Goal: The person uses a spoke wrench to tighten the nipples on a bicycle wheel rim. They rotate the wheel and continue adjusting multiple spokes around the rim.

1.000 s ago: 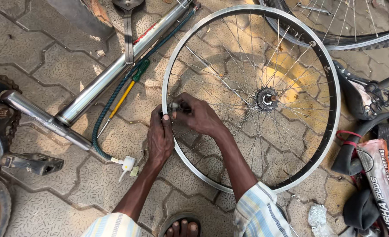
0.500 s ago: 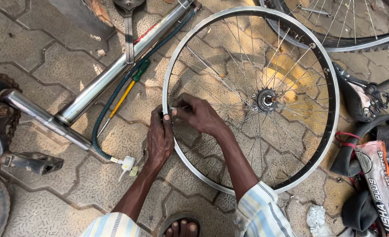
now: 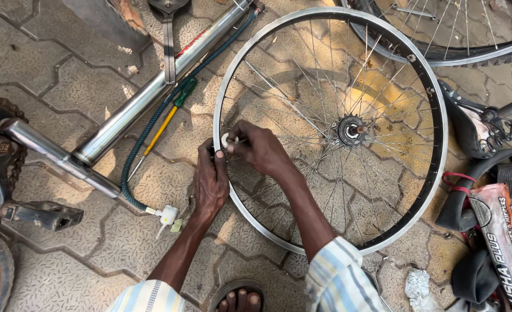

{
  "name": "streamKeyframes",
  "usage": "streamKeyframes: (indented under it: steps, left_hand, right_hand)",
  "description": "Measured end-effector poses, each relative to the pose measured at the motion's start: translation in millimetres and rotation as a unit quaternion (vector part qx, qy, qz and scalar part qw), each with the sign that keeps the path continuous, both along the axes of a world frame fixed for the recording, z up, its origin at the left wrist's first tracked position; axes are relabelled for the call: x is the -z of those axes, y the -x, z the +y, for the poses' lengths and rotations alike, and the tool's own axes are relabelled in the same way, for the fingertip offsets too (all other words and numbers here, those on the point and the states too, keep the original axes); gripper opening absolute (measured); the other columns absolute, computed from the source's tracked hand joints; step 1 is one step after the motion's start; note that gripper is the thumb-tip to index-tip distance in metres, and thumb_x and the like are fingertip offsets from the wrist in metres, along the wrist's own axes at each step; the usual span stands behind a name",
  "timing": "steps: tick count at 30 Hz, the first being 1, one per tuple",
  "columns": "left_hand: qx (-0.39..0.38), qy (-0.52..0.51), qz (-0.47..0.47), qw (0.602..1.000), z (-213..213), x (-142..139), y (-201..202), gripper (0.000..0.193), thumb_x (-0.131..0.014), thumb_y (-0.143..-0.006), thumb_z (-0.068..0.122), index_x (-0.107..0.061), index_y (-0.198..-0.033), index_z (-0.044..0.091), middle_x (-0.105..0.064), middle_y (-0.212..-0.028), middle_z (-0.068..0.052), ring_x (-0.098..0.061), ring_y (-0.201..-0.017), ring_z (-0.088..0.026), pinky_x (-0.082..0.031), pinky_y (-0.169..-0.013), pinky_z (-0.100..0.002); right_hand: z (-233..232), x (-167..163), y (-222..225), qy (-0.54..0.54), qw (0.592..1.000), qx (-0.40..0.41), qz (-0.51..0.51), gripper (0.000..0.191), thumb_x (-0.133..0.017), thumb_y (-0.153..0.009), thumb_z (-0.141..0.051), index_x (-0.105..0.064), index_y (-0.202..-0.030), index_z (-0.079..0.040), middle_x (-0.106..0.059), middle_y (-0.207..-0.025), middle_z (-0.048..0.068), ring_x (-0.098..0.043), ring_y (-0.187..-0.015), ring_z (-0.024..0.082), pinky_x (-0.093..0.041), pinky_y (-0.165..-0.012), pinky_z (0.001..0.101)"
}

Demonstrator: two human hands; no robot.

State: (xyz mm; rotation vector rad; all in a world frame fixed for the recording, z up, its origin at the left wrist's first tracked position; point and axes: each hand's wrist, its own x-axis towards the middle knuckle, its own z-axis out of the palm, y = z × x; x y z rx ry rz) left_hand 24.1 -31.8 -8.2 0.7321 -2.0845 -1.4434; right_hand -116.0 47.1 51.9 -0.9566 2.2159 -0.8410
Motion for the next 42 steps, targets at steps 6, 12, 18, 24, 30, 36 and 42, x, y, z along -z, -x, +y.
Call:
streamKeyframes:
  steps: [6, 12, 18, 24, 30, 36, 42]
  left_hand:
    - [-0.006, 0.021, 0.007, 1.0, 2.0, 3.2, -0.2, 0.05, -0.027, -0.112, 0.041, -0.045, -0.136, 0.002, -0.065, -0.109, -0.021, -0.068, -0.094, -0.033, -0.054, -0.078, -0.05]
    - [-0.003, -0.006, -0.008, 1.0, 1.3, -2.2, -1.6, 0.05, -0.028, -0.111, 0.041, -0.045, -0.138, 0.003, -0.066, -0.106, -0.021, -0.068, -0.096, -0.032, -0.053, -0.082, -0.05]
    - [-0.001, -0.012, -0.022, 1.0, 0.9, -4.2, -1.6, 0.048, -0.028, -0.11, 0.04, -0.046, -0.136, 0.004, -0.065, -0.105, -0.02, -0.068, -0.094, -0.031, -0.053, -0.08, -0.049]
    - [0.0, 0.014, 0.013, 1.0, 0.4, 1.7, -0.5, 0.049, -0.027, -0.112, 0.041, -0.045, -0.135, 0.002, -0.065, -0.108, -0.021, -0.068, -0.098, -0.033, -0.053, -0.083, -0.05]
    - [-0.005, 0.002, -0.035, 0.999, 0.7, 1.7, -0.5, 0.049, -0.025, -0.11, 0.041, -0.046, -0.137, 0.005, -0.066, -0.106, -0.021, -0.069, -0.09, -0.031, -0.055, -0.076, -0.05]
    - [0.003, -0.001, -0.034, 0.999, -0.3, 1.4, -0.6, 0.052, -0.024, -0.109, 0.044, -0.043, -0.138, 0.005, -0.07, -0.101, -0.016, -0.07, -0.083, -0.027, -0.056, -0.07, -0.049]
    - [0.002, 0.025, -0.005, 1.0, 1.6, 6.6, 0.6, 0.052, -0.022, -0.111, 0.043, -0.045, -0.137, 0.004, -0.068, -0.104, -0.017, -0.069, -0.089, -0.028, -0.057, -0.071, -0.047]
  right_hand:
    - [-14.8, 9.3, -13.1, -0.22, 0.968, -0.023, 0.122, 0.027, -0.059, -0.102, -0.024, -0.064, -0.127, -0.018, -0.076, -0.086, 0.009, -0.073, -0.076, 0.025, -0.055, -0.066, 0.0408]
    - [1.8, -8.0, -9.2, -0.087, 0.995, -0.026, 0.041, 0.053, -0.076, -0.083, -0.035, -0.055, -0.127, -0.015, -0.075, -0.086, 0.01, -0.072, -0.075, 0.024, -0.053, -0.066, 0.0432]
    - [4.6, 0.9, -8.0, -0.025, 0.999, -0.001, 0.021, 0.038, -0.075, -0.087, -0.034, -0.062, -0.116, -0.013, -0.078, -0.09, 0.009, -0.075, -0.078, 0.021, -0.056, -0.069, 0.0425]
    - [-12.7, 9.3, -10.9, -0.126, 0.986, 0.025, 0.104, 0.019, -0.065, -0.095, -0.027, -0.065, -0.108, -0.014, -0.074, -0.082, 0.009, -0.069, -0.064, 0.021, -0.058, -0.06, 0.041]
    - [-9.4, 4.7, -4.2, -0.121, 0.991, -0.035, 0.043, 0.026, -0.072, -0.088, -0.029, -0.063, -0.106, -0.013, -0.076, -0.087, 0.008, -0.069, -0.07, 0.018, -0.055, -0.064, 0.0408]
    - [1.3, 12.6, -1.1, 0.031, 0.999, 0.008, 0.018, 0.018, -0.068, -0.09, -0.024, -0.063, -0.1, -0.01, -0.076, -0.088, 0.006, -0.073, -0.076, 0.013, -0.059, -0.068, 0.0323]
    - [-22.4, 13.5, -11.6, -0.225, 0.962, -0.019, 0.154, 0.014, -0.064, -0.097, -0.019, -0.067, -0.108, -0.011, -0.071, -0.08, 0.007, -0.064, -0.069, 0.018, -0.052, -0.063, 0.0372]
